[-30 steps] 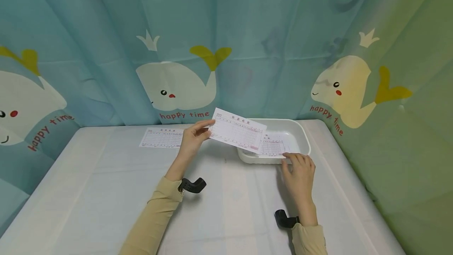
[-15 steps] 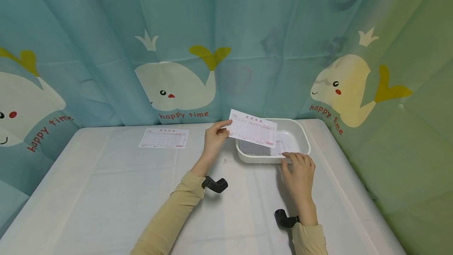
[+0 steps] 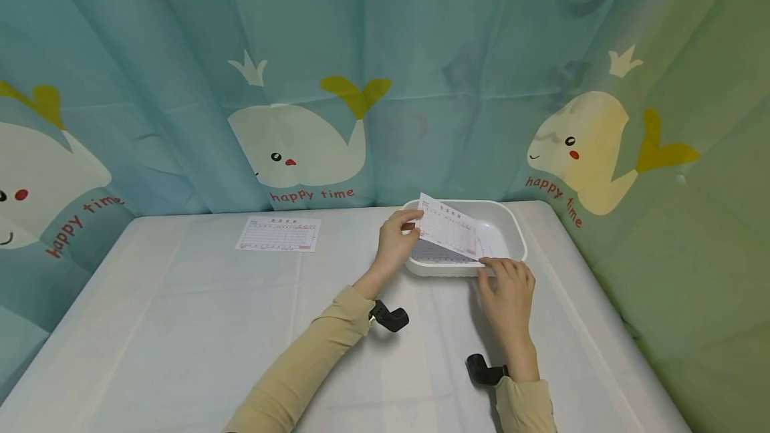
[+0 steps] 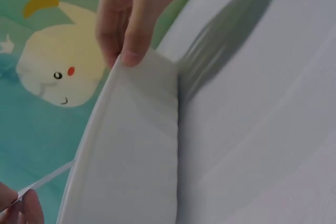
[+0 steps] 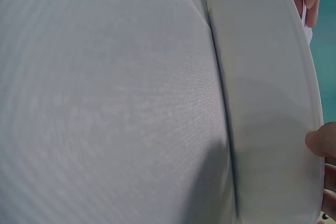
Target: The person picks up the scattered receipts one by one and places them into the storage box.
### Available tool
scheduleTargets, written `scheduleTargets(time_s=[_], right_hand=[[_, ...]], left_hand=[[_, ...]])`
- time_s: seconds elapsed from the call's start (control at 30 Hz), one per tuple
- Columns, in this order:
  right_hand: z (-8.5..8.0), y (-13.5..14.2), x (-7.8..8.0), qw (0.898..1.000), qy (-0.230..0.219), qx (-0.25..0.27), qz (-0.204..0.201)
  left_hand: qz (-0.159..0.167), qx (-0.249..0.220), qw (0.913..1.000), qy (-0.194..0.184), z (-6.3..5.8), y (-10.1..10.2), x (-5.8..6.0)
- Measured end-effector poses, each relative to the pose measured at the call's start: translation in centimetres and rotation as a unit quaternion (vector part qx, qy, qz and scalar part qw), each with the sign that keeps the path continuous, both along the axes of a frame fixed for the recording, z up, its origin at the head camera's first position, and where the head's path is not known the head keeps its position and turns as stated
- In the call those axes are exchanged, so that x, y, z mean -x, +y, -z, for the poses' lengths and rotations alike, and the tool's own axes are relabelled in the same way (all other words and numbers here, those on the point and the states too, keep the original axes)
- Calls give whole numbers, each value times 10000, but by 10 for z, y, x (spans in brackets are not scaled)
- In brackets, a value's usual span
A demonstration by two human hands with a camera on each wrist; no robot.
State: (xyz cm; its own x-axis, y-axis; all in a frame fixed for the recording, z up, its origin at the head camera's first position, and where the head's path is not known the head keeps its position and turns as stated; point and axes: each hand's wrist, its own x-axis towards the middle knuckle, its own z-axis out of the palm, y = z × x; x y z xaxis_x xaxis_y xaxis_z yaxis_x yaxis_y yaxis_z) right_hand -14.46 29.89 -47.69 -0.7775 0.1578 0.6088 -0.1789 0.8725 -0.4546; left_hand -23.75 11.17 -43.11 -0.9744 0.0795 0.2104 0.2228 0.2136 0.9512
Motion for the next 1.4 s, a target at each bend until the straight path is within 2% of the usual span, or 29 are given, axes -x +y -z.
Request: scheduleTargets(time_s=[0.33,0.77,1.07,1.4], right_hand=[[0,0,0,10000,-3,-1,-2],[0,-1,0,10000,27,-17,4],[-1,-1,1,10000,-12,-15,8],[-1,-1,0,10000,-73,-8,46]], left_hand=[[461,253,9986,-78,-2,5,-5],[853,655,9911,-780,-4,3,-6],[925,726,9913,-588,-13,-7,-13],[852,624,9936,-393,-12,-24,-21]])
